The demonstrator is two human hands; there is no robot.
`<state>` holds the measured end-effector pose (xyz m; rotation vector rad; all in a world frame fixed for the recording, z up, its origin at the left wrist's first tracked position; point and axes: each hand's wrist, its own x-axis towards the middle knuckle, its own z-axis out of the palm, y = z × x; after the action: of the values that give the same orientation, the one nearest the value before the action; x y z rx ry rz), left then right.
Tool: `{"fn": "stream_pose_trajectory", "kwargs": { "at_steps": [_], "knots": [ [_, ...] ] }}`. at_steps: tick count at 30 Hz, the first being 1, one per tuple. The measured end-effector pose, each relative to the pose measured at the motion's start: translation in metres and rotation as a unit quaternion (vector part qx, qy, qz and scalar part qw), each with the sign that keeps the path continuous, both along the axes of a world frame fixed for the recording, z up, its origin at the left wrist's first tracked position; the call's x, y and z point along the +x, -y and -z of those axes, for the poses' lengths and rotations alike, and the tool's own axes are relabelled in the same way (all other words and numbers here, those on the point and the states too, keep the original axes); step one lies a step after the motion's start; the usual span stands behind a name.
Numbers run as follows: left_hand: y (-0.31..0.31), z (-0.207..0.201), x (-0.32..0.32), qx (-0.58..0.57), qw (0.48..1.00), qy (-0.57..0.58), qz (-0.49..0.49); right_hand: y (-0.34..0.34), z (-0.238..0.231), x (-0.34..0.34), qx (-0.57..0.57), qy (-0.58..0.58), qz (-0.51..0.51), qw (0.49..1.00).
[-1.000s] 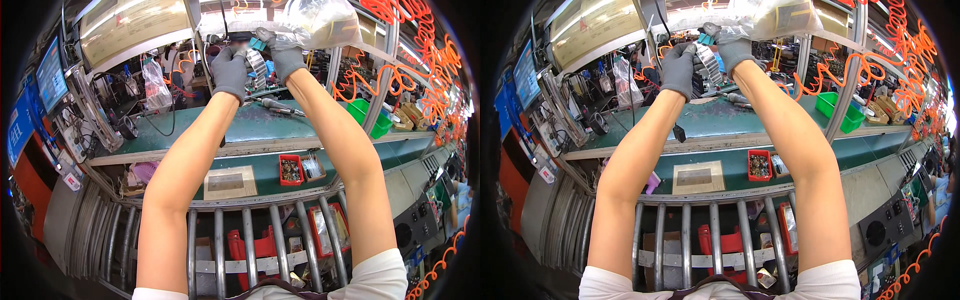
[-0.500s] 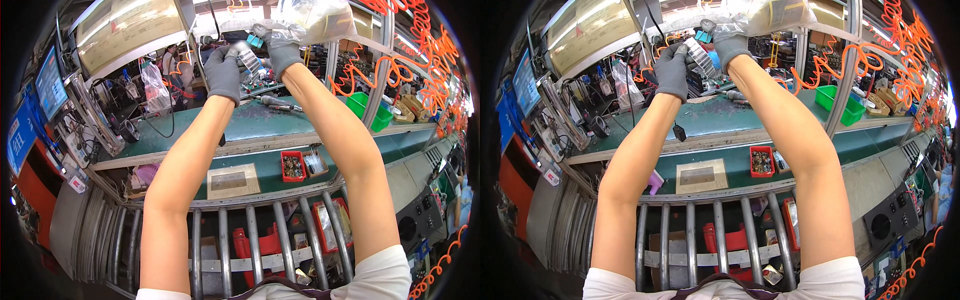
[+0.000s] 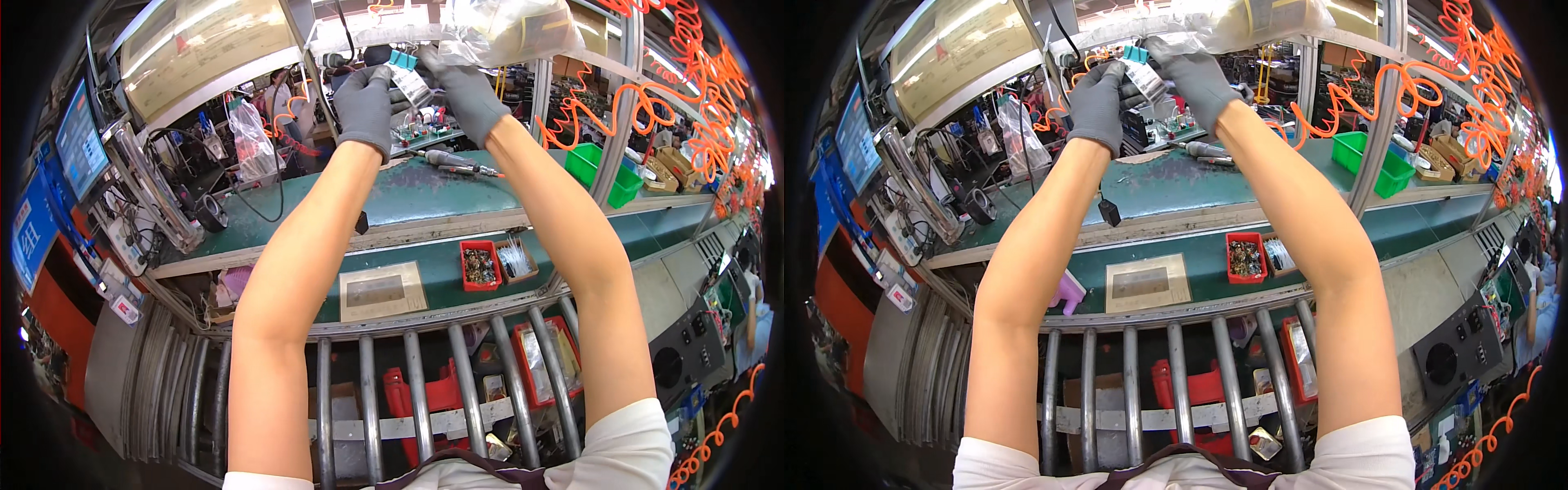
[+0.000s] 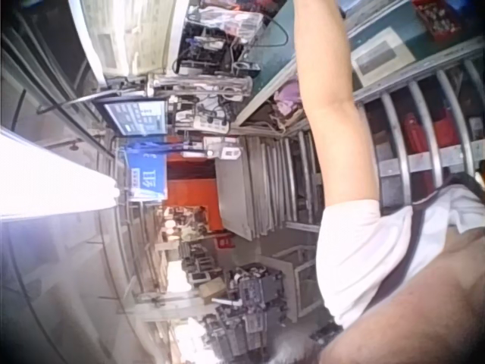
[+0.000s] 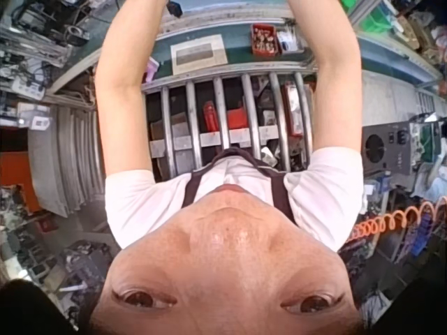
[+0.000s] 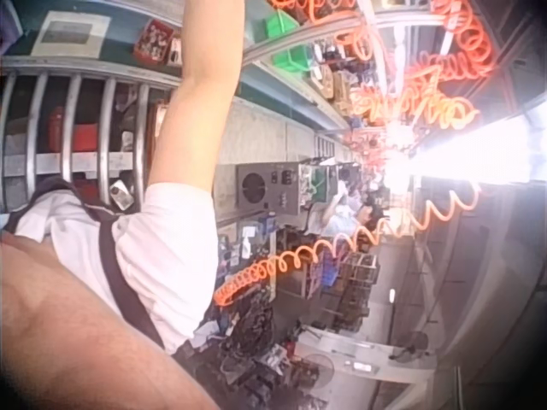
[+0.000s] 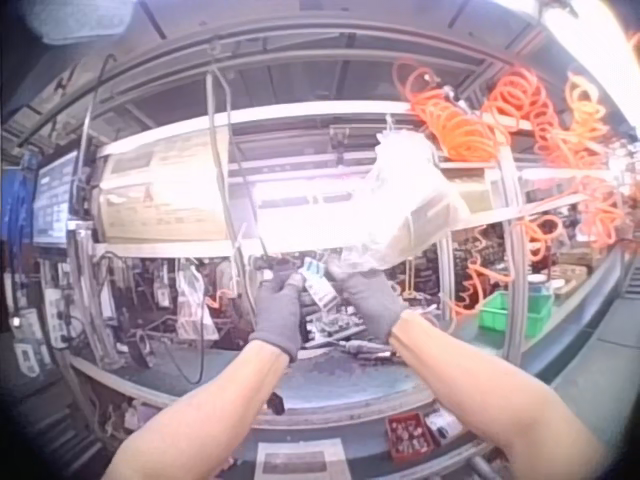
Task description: The person assembles an electronic device on a factory workbench. They handle a metal casing, apply a label, and use a power drill to secure internal components. The person also connects wires to a circuit board and adjusts various parts within the device.
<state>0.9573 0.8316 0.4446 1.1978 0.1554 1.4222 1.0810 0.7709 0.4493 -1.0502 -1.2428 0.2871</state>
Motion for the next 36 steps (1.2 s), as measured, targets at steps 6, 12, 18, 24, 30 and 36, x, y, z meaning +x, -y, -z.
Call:
{"fn": "stream_pose_trajectory", "kwargs": {
  "at_steps": [6, 12, 18, 24, 30, 36],
  "knots": [
    [0.003, 0.002, -0.011, -0.003, 0.997, -0.048, 0.054, 0.041, 0.056, 0.015, -0.096, 0.029, -0.128, 0.987],
    [0.021, 0.033, -0.018, 0.038, 0.961, -0.262, 0.075, 0.066, 0.077, 0.005, -0.134, -0.115, -0.072, 0.982],
    [0.037, 0.058, -0.027, 0.130, 0.923, -0.358, 0.053, 0.078, 0.095, -0.006, -0.068, -0.046, -0.065, 0.995],
    [0.042, 0.053, -0.027, 0.102, 0.940, -0.314, 0.090, 0.086, 0.089, -0.018, 0.053, -0.043, -0.063, 0.996],
    [0.046, 0.045, -0.032, 0.146, 0.916, -0.365, 0.077, 0.087, 0.082, -0.022, 0.054, -0.008, -0.008, 0.998],
    [0.052, 0.042, -0.033, 0.139, 0.921, -0.355, 0.081, 0.086, 0.083, -0.019, 0.077, 0.014, 0.025, 0.997]
  ]
}}
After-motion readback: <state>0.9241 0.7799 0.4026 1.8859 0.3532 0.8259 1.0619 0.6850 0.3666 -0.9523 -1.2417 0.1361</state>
